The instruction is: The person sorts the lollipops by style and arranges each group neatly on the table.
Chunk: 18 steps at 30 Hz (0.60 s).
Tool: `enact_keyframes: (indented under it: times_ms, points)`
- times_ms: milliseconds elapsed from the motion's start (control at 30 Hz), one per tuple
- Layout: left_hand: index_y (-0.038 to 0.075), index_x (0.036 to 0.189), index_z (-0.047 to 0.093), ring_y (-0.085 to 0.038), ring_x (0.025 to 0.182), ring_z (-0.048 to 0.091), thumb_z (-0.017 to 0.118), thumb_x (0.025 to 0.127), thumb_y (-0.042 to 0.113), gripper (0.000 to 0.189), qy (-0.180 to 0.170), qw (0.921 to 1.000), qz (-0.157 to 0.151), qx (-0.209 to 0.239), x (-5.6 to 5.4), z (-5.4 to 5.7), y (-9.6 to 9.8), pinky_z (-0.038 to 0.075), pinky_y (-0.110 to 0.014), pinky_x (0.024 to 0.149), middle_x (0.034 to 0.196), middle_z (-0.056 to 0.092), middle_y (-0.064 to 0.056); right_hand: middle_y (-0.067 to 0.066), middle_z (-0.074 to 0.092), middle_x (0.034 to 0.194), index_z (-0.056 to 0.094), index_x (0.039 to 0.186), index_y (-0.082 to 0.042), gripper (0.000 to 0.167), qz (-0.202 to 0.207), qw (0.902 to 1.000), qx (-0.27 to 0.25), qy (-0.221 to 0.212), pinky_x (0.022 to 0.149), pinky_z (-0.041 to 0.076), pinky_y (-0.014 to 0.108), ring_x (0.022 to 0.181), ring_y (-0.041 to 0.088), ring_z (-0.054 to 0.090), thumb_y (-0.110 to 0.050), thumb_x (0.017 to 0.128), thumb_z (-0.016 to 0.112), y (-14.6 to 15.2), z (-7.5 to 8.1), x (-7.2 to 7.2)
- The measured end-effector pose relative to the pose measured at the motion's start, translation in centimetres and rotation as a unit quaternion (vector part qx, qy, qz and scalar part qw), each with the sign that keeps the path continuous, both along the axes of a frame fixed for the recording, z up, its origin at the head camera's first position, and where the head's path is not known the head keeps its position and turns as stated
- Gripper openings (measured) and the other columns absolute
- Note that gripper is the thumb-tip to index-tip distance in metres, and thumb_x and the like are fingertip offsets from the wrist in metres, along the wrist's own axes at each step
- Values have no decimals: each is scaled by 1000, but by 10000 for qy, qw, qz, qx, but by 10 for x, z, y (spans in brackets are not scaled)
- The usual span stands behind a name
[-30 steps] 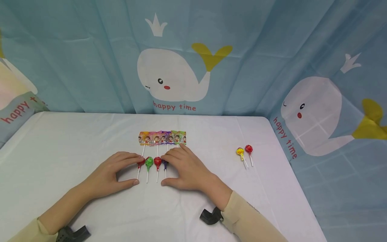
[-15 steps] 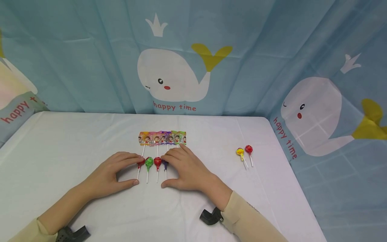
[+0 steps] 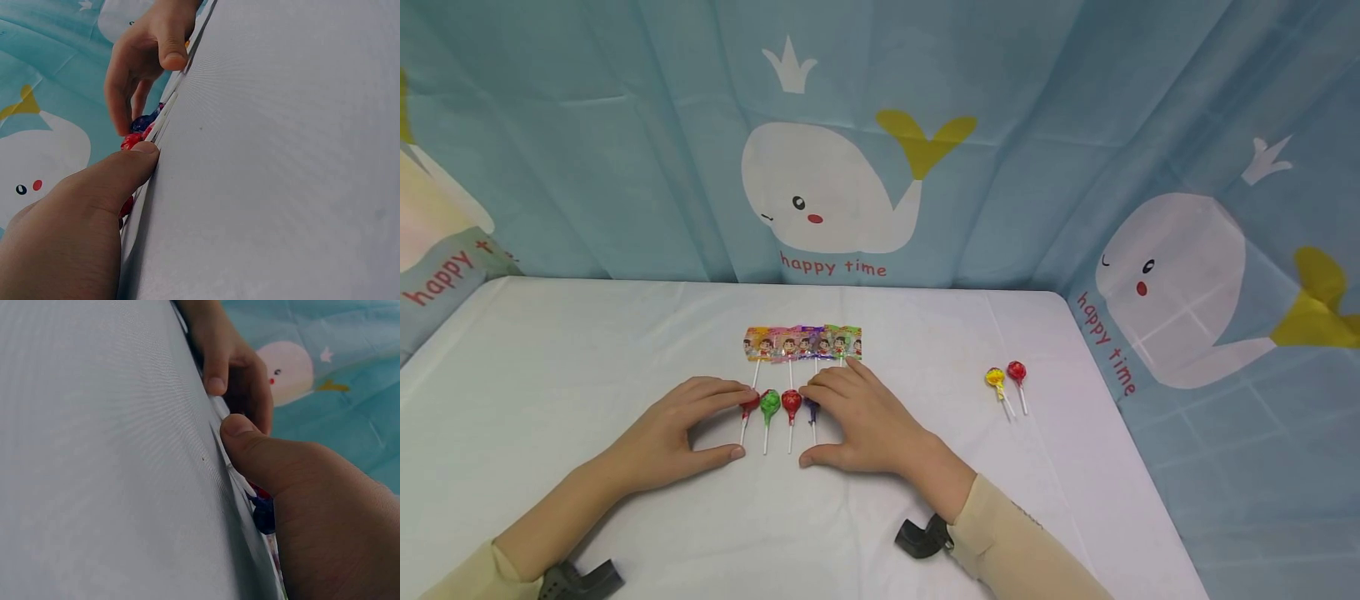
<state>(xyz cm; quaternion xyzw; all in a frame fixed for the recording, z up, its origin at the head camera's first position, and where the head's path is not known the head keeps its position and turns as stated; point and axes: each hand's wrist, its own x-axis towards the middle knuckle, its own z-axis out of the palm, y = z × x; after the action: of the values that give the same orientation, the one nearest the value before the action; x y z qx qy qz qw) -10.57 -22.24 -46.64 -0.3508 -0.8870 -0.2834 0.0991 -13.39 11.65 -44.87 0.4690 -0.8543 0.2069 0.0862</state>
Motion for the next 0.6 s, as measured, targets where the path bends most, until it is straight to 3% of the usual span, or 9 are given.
enact_keyframes:
  times_ms: [600]
  points:
    - [30,149,68,-18,136,57,94,86,44,70,-9,10000,-10,24,0,-1,-1,43,-40,114,148,64,11,1,63,144,65,147,-11,87,-33,10000,2,13,129,28,63,141,20,53,-70,86,84,0,1,1]
